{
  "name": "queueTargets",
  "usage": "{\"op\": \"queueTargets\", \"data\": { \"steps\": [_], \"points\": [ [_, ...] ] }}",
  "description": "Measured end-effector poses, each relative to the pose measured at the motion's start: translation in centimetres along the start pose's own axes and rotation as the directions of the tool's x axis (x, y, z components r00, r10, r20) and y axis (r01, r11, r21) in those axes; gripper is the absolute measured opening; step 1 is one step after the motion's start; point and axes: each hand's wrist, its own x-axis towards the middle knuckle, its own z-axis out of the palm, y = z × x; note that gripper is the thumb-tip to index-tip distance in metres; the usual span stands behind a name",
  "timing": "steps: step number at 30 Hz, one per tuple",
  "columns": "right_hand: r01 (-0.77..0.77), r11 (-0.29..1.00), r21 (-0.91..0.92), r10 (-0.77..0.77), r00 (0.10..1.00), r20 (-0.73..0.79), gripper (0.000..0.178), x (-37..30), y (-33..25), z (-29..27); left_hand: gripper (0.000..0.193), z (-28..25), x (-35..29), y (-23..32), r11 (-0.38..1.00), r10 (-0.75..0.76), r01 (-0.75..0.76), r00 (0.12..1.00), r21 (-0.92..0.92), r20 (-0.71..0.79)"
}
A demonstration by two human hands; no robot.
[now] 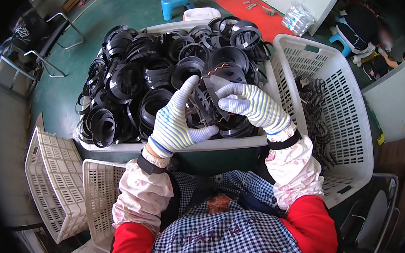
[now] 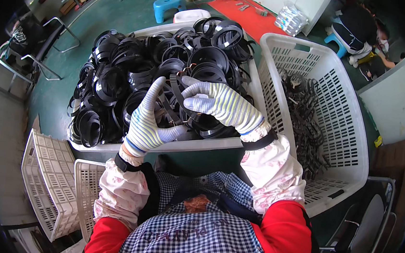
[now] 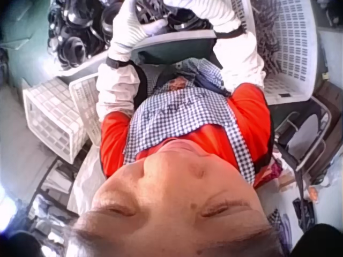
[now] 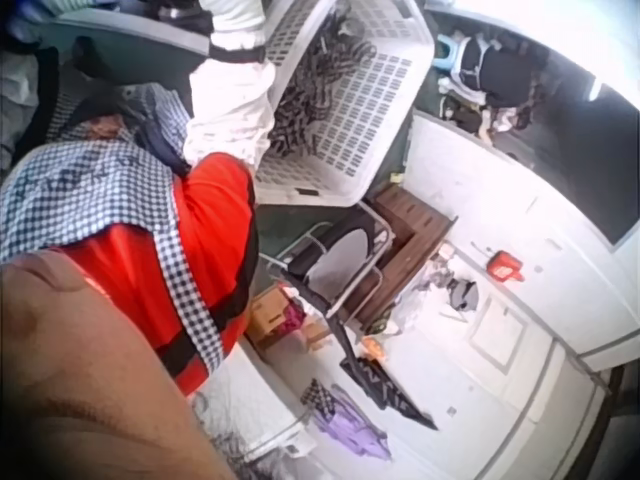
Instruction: Assembling plastic ring components with metal wire/spring inserts in a manufacturing setting.
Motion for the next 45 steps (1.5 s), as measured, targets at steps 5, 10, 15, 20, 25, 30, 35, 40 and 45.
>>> {"op": "queueTargets", "data": {
  "steps": [5, 10, 15, 20, 25, 30, 35, 40, 45],
  "points": [
    [-0.120, 0.992, 0.033, 0.121, 0.993, -0.010, 0.021, 0.0, 0.4, -0.4, 0.106, 0.2, 0.1, -0.3, 0.996, -0.043, 0.045, 0.999, -0.080, 0.031],
    [0.168, 0.982, 0.090, -0.152, 0.974, -0.166, 0.029, 0.1, -0.6, -1.4, 0.110, -1.0, -0.1, -1.1, 0.983, -0.082, 0.078, 0.997, -0.164, -0.016],
    [0.051, 0.736, -0.675, -0.441, 0.792, -0.422, 0.029, 0.2, 2.0, -6.8, 0.105, -1.8, 0.8, -1.6, 0.970, -0.089, 0.059, 0.989, -0.237, -0.118],
    [0.040, 0.389, -0.920, -0.459, 0.875, -0.155, 0.029, 0.7, 2.9, -6.2, 0.103, -1.7, 0.7, -1.8, 0.971, -0.101, 0.071, 0.987, -0.227, -0.125],
    [0.028, 0.424, -0.905, -0.360, 0.922, -0.140, 0.027, 0.5, 3.3, -6.0, 0.103, -1.3, 0.8, -1.3, 0.962, -0.085, 0.047, 0.987, -0.268, -0.134],
    [-0.029, 0.417, -0.908, -0.337, 0.923, -0.184, 0.025, 0.8, 3.1, -5.6, 0.104, -1.6, 0.6, -1.5, 0.972, -0.092, 0.059, 0.986, -0.229, -0.137],
    [-0.116, 0.664, -0.739, -0.196, 0.926, -0.321, 0.022, 1.0, 2.7, -5.5, 0.106, -1.8, 0.4, -1.6, 0.976, -0.102, 0.071, 0.985, -0.206, -0.141],
    [0.193, 0.774, -0.603, -0.397, 0.890, -0.223, 0.019, 1.2, 2.8, -6.0, 0.106, -1.8, 0.1, -1.5, 0.961, -0.096, 0.075, 0.993, -0.267, -0.065],
    [0.296, 0.953, 0.069, -0.277, 0.940, -0.200, 0.029, 1.0, 4.5, -6.5, 0.108, -1.2, 0.1, -0.4, 0.928, -0.058, 0.064, 0.998, -0.368, 0.028]
  ]
}}
